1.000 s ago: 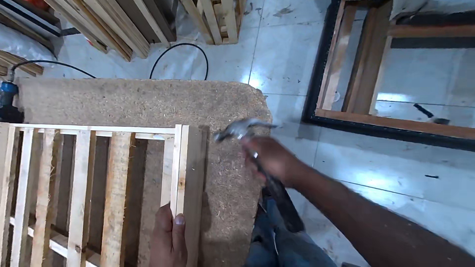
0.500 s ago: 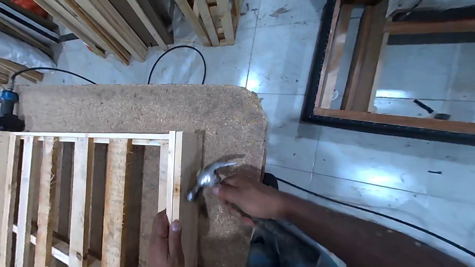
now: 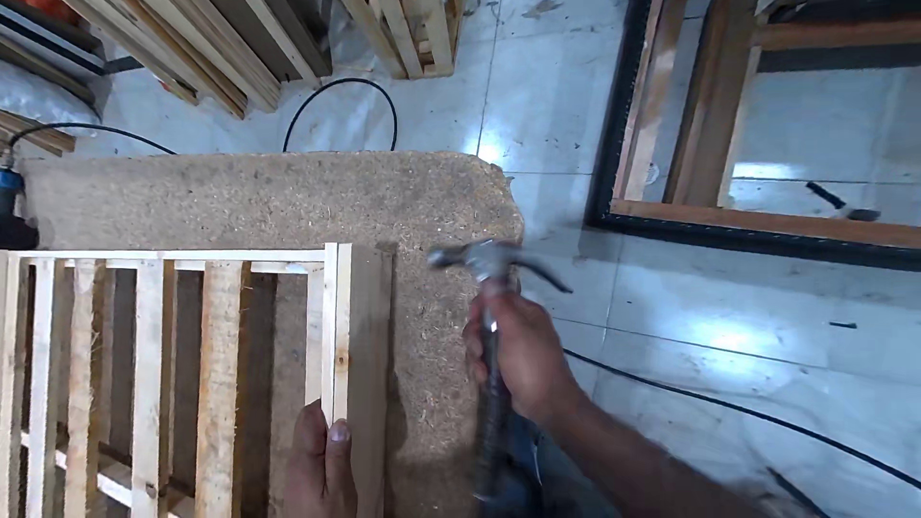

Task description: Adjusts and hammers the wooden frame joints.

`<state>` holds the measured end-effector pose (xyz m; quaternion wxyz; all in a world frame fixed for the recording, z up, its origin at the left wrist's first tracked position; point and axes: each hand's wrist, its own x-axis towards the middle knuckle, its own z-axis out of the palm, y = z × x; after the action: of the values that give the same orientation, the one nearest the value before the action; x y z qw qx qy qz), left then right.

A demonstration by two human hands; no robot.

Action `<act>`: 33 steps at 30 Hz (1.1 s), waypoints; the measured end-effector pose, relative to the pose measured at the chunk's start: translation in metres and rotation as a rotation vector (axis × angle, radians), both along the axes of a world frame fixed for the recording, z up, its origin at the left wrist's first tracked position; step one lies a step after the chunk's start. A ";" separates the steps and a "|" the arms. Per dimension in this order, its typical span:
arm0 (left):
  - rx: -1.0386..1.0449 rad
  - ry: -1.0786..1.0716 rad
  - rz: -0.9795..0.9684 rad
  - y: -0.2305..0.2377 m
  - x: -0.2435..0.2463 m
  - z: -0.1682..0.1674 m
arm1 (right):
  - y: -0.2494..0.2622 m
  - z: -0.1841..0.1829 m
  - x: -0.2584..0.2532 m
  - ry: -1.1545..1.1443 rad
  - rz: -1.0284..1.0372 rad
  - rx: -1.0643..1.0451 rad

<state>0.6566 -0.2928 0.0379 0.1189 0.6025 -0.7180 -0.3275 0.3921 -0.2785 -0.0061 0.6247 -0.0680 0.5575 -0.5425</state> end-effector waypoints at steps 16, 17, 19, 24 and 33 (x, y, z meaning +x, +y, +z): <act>0.030 -0.058 -0.036 -0.007 0.000 0.008 | -0.009 -0.003 0.016 0.213 0.542 -0.005; 0.049 -0.061 -0.018 -0.006 0.000 0.008 | -0.015 -0.006 -0.003 0.225 0.529 -0.010; 0.063 -0.059 0.002 -0.005 -0.001 0.007 | -0.034 -0.012 -0.031 0.151 0.294 -0.031; 0.061 -0.070 0.008 -0.005 0.000 0.003 | -0.073 0.003 -0.048 0.059 0.333 -0.036; 0.090 -0.088 0.016 -0.005 -0.002 0.005 | -0.097 -0.001 -0.077 -0.018 0.278 -0.040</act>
<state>0.6547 -0.2980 0.0425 0.0627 0.6267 -0.7022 -0.3319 0.3154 -0.3758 -0.0068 0.6975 -0.1522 0.5262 -0.4621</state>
